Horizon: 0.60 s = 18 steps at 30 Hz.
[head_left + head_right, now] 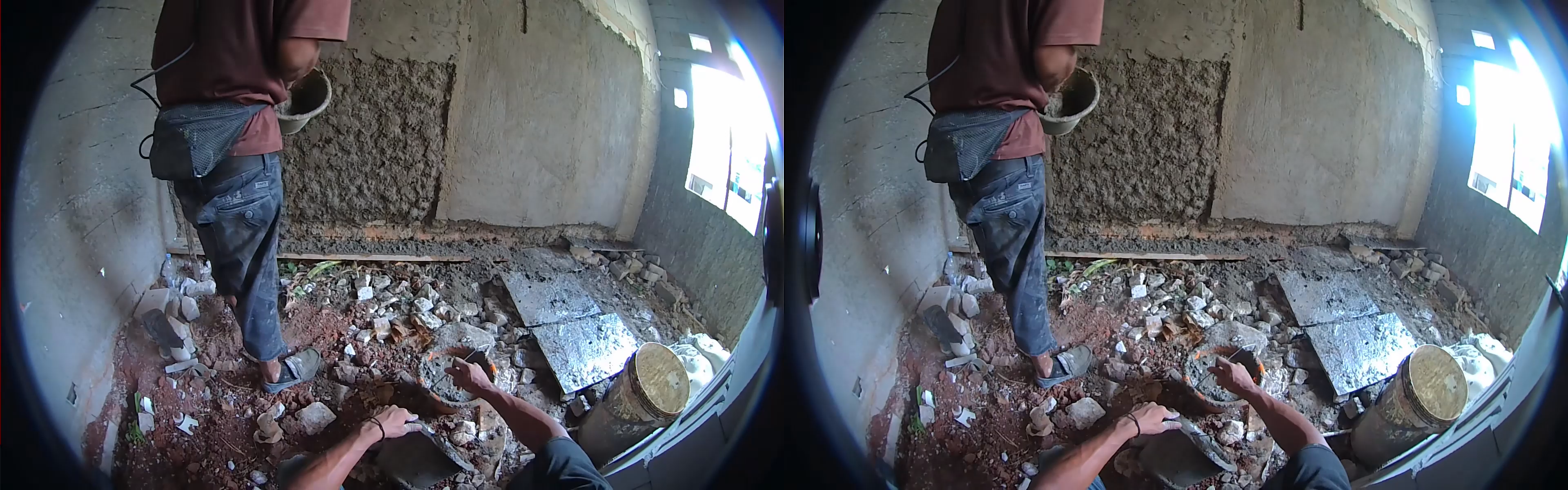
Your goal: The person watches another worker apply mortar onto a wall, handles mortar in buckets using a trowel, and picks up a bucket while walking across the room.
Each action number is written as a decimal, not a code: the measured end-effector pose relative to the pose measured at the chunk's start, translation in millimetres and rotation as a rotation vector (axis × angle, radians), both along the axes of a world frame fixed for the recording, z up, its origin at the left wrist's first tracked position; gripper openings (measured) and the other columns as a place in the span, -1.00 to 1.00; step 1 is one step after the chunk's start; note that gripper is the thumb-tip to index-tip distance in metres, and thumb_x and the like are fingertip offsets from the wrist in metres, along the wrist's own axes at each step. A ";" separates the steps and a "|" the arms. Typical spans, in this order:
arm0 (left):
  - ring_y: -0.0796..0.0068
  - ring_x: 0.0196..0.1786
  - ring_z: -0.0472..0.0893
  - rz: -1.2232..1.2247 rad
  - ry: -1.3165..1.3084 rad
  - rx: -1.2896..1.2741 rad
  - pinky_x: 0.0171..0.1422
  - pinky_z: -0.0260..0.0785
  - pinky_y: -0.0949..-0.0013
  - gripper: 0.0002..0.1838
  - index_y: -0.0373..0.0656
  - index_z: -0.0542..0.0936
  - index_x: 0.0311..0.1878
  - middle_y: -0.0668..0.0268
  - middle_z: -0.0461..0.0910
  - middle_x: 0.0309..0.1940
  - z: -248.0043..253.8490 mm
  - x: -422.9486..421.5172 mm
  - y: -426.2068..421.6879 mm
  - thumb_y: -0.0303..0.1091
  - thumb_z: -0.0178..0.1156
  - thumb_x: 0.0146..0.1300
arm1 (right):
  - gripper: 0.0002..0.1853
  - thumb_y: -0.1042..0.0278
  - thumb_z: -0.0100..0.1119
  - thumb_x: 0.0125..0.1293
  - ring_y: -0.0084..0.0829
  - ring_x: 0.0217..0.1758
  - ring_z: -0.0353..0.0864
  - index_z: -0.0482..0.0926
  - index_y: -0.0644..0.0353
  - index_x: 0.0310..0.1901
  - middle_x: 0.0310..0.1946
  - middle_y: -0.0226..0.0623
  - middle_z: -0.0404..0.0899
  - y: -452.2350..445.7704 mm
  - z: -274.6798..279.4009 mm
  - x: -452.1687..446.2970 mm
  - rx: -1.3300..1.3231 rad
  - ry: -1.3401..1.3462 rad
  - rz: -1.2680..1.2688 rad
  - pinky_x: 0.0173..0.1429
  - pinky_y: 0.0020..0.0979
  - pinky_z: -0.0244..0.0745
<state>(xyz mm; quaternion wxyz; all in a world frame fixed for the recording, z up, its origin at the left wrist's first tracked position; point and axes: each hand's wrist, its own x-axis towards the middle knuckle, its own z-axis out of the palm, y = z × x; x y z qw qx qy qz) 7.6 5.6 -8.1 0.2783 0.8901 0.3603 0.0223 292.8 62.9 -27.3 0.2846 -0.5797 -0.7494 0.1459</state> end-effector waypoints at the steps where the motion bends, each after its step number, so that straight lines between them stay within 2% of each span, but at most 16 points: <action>1: -0.04 0.00 0.53 -0.009 -0.009 0.006 0.14 0.37 0.14 -0.45 -0.12 0.55 0.06 0.04 0.57 -0.08 0.2 -0.1 -0.5 0.13 0.08 0.20 | -0.67 0.05 0.06 0.31 -0.38 -0.53 0.64 0.45 0.19 -0.36 -0.62 -0.26 0.59 -0.6 0.4 -0.1 -0.003 0.001 -0.001 -0.45 -0.36 0.45; 4: -0.05 -0.01 0.53 -0.038 -0.046 0.009 0.14 0.37 0.14 -0.44 -0.12 0.55 0.06 0.03 0.57 -0.09 -6.6 0.8 2.6 0.13 0.08 0.20 | -0.70 0.09 0.05 0.32 -0.40 -0.54 0.64 0.45 0.20 -0.36 -0.63 -0.27 0.58 -4.1 3.9 -0.8 0.067 -0.038 0.071 -0.47 -0.39 0.45; 8: -0.06 -0.02 0.53 -0.027 -0.042 -0.001 0.13 0.37 0.13 -0.45 -0.13 0.54 0.06 0.03 0.57 -0.11 -4.7 0.7 1.7 0.13 0.08 0.20 | -0.71 0.10 0.05 0.32 -0.40 -0.54 0.64 0.46 0.20 -0.34 -0.62 -0.27 0.58 -2.2 4.6 -0.6 0.021 -0.032 0.051 -0.47 -0.38 0.45; 12: -0.06 -0.02 0.53 -0.014 -0.009 0.004 0.13 0.37 0.12 -0.44 -0.12 0.54 0.06 0.03 0.57 -0.09 -7.0 0.9 3.4 0.14 0.07 0.20 | -0.85 0.28 0.16 0.16 -0.10 -0.53 0.56 0.49 0.11 -0.27 -0.61 -0.17 0.49 -2.0 2.0 -1.3 -0.046 0.076 0.007 -0.49 -0.18 0.40; 16: -0.05 0.01 0.52 -0.004 -0.055 -0.019 0.16 0.35 0.12 -0.43 -0.11 0.54 0.07 0.04 0.56 -0.06 -25.9 1.4 9.0 0.15 0.06 0.19 | -0.82 0.25 0.18 0.17 -0.07 -0.52 0.56 0.45 0.12 -0.31 -0.62 -0.15 0.48 -1.7 0.2 -2.0 -0.005 0.024 0.010 -0.48 -0.16 0.40; 18: -0.05 0.02 0.52 -0.006 -0.026 -0.016 0.16 0.35 0.12 -0.43 -0.11 0.54 0.07 0.04 0.56 -0.06 -14.6 1.3 6.0 0.15 0.06 0.19 | -0.69 0.05 0.07 0.31 -0.44 -0.54 0.63 0.44 0.19 -0.28 -0.62 -0.28 0.58 0.8 0.3 -0.6 -0.079 0.014 -0.024 -0.45 -0.40 0.47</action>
